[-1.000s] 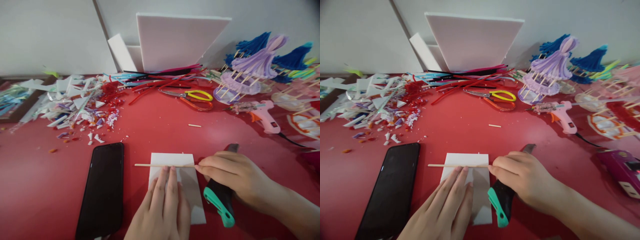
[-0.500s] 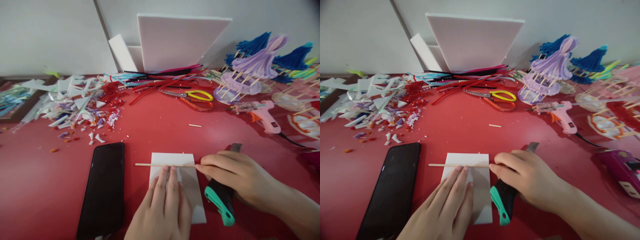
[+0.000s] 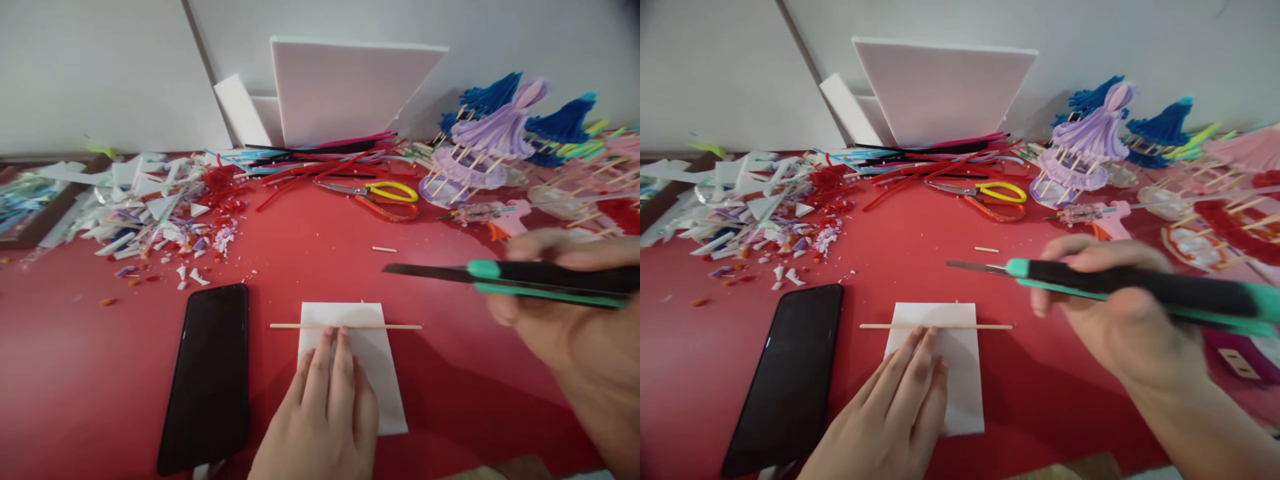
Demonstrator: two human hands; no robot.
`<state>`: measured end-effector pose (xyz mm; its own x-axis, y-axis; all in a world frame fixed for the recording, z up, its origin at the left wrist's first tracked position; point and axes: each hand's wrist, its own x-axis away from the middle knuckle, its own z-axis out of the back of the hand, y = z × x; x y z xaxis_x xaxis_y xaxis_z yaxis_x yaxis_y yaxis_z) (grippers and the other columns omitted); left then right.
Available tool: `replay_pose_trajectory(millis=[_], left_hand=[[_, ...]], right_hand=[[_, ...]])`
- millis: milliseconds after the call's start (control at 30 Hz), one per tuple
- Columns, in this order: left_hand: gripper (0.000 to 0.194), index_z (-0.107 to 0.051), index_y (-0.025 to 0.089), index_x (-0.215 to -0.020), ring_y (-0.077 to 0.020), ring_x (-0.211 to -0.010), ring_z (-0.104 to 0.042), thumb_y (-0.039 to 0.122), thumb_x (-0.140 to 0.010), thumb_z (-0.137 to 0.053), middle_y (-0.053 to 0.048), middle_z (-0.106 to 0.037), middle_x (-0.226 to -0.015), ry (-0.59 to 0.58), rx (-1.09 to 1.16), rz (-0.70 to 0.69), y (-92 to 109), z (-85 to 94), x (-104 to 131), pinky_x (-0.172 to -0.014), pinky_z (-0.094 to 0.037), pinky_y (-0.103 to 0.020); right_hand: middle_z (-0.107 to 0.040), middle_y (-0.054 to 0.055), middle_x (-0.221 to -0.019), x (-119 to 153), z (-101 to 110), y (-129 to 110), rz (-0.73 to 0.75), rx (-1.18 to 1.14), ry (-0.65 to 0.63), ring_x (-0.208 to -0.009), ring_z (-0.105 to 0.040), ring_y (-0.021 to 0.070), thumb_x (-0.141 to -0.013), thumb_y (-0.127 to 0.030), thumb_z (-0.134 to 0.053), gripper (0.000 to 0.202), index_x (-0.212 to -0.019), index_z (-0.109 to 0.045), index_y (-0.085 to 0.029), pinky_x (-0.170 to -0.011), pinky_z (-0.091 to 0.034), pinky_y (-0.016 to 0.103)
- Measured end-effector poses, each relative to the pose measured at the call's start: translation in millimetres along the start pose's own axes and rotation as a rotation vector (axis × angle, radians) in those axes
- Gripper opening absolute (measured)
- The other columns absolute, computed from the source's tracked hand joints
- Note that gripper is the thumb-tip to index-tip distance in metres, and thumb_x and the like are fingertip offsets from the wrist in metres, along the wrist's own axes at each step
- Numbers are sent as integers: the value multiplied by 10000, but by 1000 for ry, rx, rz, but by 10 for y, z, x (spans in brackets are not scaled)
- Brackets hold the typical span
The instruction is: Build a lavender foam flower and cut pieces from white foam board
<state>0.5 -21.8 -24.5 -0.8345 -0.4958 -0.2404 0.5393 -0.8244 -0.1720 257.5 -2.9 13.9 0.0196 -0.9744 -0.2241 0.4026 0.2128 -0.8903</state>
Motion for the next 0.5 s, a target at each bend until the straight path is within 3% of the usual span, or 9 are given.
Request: replay_pose_trajectory(millis=[67, 133, 300, 500], left_hand=[[325, -571, 39, -1108, -393, -1140, -560, 48, -855, -367, -247, -598, -1237, -3, -9, -10, 7, 10, 3, -798, -589, -395], [323, -573, 36, -1107, -396, -1138, -561, 53, -861, -365, -248, -600, -1233, -6, -7, -14, 8, 21, 6, -792, -590, -396], [311, -573, 45, -1100, -391, -1135, -564, 74, -881, -354, -235, -606, -1231, -2, 17, -2, 5, 29, 9, -803, -587, -399], [316, -569, 51, -1104, -375, -1149, -560, 75, -882, -346, -225, -605, -1237, 9, 18, 10, 14, 3, 18, -829, -579, -391]], right_hand=[[-649, -22, -944, -131, -204, -72, 33, -338, 28, -652, -652, 149, -824, -562, -577, 206, -950, -677, -433, -623, -597, 315], [-659, -12, -929, -162, -331, -98, -15, -551, -30, -677, -679, 138, -770, -453, -703, 171, -912, -723, -360, -618, -603, 263], [-681, -6, -936, -87, -509, -46, -164, -724, -136, -720, -702, 142, -797, -352, -702, 149, -941, -729, -324, -653, -602, 257], [-670, 0, -885, -82, -628, 5, -209, -693, -183, -734, -690, 144, -820, -330, -681, 135, -949, -717, -312, -684, -577, 272]])
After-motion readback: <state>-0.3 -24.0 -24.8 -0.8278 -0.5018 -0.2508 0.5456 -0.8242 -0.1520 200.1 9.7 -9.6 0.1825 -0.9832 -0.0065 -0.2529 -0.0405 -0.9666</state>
